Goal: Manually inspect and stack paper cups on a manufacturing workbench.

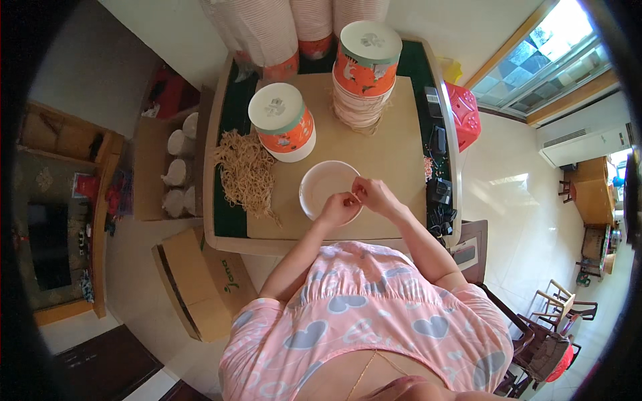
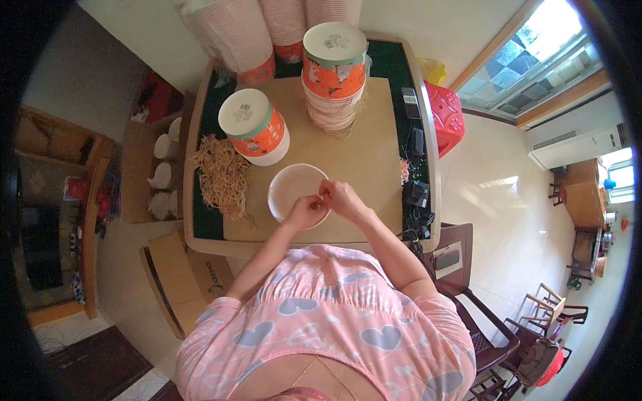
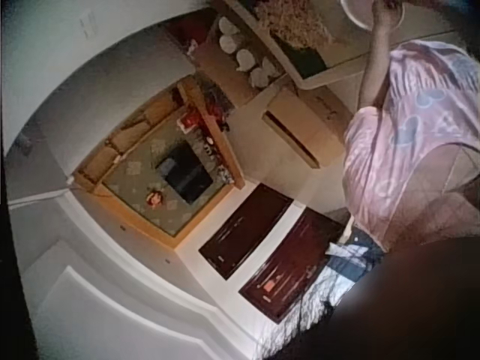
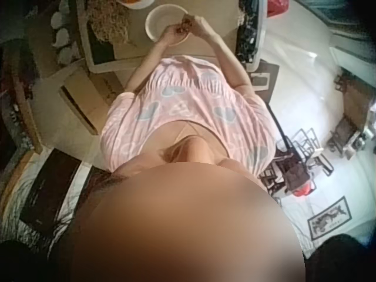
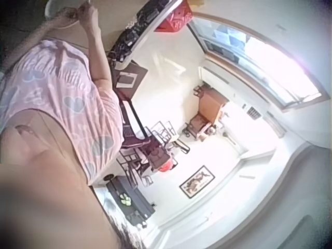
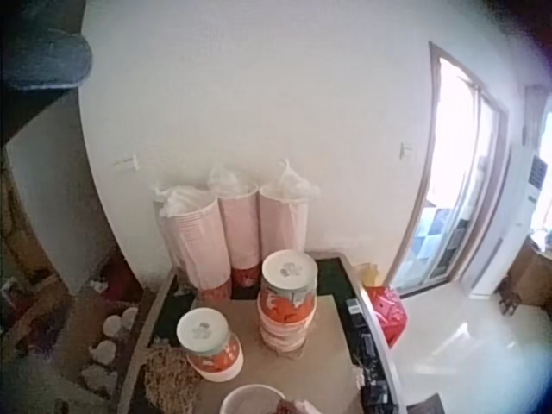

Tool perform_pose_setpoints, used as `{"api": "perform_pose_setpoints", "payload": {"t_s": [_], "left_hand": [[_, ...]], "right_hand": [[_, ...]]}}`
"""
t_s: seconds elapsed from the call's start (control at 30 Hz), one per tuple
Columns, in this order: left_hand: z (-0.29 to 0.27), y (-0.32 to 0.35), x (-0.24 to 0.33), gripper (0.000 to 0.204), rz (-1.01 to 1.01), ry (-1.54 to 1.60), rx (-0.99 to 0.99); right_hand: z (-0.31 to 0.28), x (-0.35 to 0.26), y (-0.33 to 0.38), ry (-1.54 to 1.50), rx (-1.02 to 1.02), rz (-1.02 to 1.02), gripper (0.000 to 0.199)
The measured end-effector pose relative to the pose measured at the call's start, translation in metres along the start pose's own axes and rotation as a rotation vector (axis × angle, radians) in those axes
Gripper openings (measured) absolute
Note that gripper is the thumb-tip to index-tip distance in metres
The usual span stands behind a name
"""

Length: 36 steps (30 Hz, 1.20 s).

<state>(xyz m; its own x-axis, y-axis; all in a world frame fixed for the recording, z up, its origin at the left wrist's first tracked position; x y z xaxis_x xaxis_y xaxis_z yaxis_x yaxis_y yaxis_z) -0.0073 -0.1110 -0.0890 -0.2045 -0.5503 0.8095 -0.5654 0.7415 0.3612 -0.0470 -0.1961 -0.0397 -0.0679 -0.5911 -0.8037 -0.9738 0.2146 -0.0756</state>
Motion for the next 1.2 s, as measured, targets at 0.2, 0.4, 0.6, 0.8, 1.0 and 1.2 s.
{"api": "perform_pose_setpoints", "payload": {"t_s": [0.2,0.4,0.6,0.8,1.0,1.2], "left_hand": [[0.018,0.010,-0.032,0.015,-0.504,0.757,-0.497],[0.031,0.014,-0.026,0.011,-0.536,0.941,-0.603],[0.023,0.014,-0.031,0.010,-0.607,0.931,-0.492],[0.023,0.013,-0.029,0.011,-0.594,0.959,-0.486],[0.033,0.008,-0.032,0.014,-0.614,1.104,-0.541],[0.037,0.003,-0.035,0.013,-0.587,1.157,-0.554]], "right_hand": [[-0.017,-0.031,0.008,0.059,0.104,-0.112,0.008],[0.004,-0.023,0.041,0.072,0.083,0.010,0.020],[0.007,0.005,0.047,-0.106,0.304,0.094,0.018],[0.008,0.020,0.053,-0.278,0.336,0.166,0.010],[0.005,0.008,0.049,-0.177,0.364,0.141,0.016],[0.012,0.016,0.058,-0.245,0.086,0.196,0.012]]}}
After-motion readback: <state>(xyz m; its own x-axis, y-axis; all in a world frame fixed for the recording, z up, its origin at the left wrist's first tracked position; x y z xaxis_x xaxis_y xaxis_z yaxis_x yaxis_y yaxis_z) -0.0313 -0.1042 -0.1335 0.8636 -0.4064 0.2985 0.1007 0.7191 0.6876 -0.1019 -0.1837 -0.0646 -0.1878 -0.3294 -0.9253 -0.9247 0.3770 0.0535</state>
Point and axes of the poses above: each hand's wrist, its own y-axis away from the middle knuckle, its own z-axis out of the palm, x = y × z, the point moved 10 cm from there along -y, towards the middle knuckle, and after that the axes turned 14 degrees about -z, right-handed, at the moved point
